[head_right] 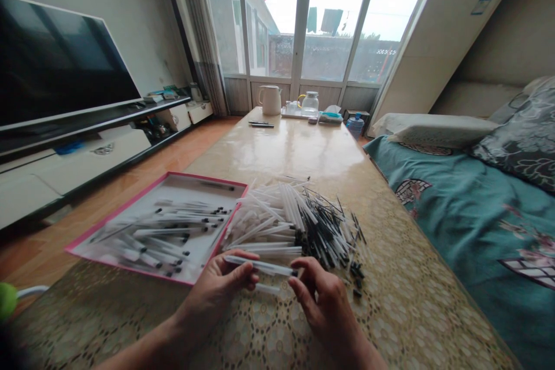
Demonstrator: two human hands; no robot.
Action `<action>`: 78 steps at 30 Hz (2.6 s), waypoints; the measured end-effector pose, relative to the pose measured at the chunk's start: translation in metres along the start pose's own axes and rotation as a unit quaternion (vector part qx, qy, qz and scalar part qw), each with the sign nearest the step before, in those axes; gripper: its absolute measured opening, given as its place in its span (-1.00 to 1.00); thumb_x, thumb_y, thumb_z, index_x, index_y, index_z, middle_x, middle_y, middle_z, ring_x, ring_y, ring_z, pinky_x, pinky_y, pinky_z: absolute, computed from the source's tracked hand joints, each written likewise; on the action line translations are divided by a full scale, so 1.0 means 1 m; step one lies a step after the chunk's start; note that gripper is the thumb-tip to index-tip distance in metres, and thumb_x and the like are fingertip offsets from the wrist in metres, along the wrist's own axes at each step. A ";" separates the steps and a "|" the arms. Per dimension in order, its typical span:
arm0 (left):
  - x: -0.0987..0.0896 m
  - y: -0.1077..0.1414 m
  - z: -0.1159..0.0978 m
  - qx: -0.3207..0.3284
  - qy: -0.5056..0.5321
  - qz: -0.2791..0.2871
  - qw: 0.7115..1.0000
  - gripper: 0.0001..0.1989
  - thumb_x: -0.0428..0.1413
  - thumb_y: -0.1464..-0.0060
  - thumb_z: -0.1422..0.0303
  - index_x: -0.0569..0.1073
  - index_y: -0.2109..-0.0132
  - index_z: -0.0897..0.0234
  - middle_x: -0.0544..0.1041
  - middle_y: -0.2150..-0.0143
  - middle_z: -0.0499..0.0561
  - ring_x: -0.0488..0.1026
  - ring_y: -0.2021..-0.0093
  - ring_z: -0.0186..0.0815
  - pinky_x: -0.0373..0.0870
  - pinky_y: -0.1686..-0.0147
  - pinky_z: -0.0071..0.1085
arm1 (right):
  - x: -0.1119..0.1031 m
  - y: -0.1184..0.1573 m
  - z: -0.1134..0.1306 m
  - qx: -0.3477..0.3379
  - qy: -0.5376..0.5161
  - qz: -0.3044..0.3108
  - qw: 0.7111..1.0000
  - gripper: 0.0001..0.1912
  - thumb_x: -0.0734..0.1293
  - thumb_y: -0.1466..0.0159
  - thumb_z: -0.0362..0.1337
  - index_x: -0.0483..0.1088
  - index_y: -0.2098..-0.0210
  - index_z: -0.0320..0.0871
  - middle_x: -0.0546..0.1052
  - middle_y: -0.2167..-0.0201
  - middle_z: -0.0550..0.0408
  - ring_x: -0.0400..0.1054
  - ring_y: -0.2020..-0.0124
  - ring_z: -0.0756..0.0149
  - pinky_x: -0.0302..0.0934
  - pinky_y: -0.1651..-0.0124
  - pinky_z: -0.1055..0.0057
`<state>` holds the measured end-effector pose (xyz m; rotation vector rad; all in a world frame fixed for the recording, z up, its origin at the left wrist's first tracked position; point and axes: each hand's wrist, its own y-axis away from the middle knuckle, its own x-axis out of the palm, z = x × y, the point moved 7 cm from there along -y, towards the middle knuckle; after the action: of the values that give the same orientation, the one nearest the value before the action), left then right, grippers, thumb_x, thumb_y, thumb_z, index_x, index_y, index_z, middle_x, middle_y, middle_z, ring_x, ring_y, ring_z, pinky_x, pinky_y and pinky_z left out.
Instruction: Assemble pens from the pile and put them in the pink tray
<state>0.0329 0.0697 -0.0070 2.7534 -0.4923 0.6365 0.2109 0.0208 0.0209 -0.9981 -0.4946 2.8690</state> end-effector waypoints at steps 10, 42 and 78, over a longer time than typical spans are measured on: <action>-0.001 0.001 0.000 -0.003 0.020 -0.006 1.000 -0.75 0.31 0.12 0.32 0.53 0.28 0.40 0.58 0.52 0.03 0.47 0.52 -0.40 0.39 0.47 -0.53 | -0.005 -0.002 -0.001 0.014 -0.007 0.034 0.999 -0.79 0.14 -0.33 -0.15 0.30 0.30 -0.13 0.39 0.58 0.20 0.29 0.57 0.41 0.15 0.49 0.53; -0.001 0.000 0.001 -0.006 0.051 -0.014 0.999 -0.76 0.28 0.07 0.39 0.51 0.21 0.38 0.54 0.46 0.01 0.46 0.50 -0.42 0.38 0.50 -0.54 | -0.101 0.017 -0.069 0.187 -0.094 -0.389 0.897 -0.76 0.33 -0.13 -0.11 0.37 0.41 -0.19 0.30 0.65 0.25 0.17 0.63 0.43 0.09 0.57 0.53; -0.107 -0.006 -0.142 0.163 -0.810 -0.104 0.553 -0.80 0.01 -0.01 0.55 0.46 0.22 0.31 0.48 0.21 0.13 0.35 0.10 -0.13 0.25 0.09 -0.26 | -0.072 0.009 -0.051 0.177 0.110 -0.266 0.941 -0.59 0.23 -0.17 0.01 0.46 0.26 -0.20 0.54 0.53 0.02 0.44 0.51 0.19 0.26 0.47 0.43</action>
<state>-0.1079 0.1510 0.0655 2.6805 -0.2524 -2.2884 0.2989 0.0146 0.0233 -0.9282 -0.1781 2.2271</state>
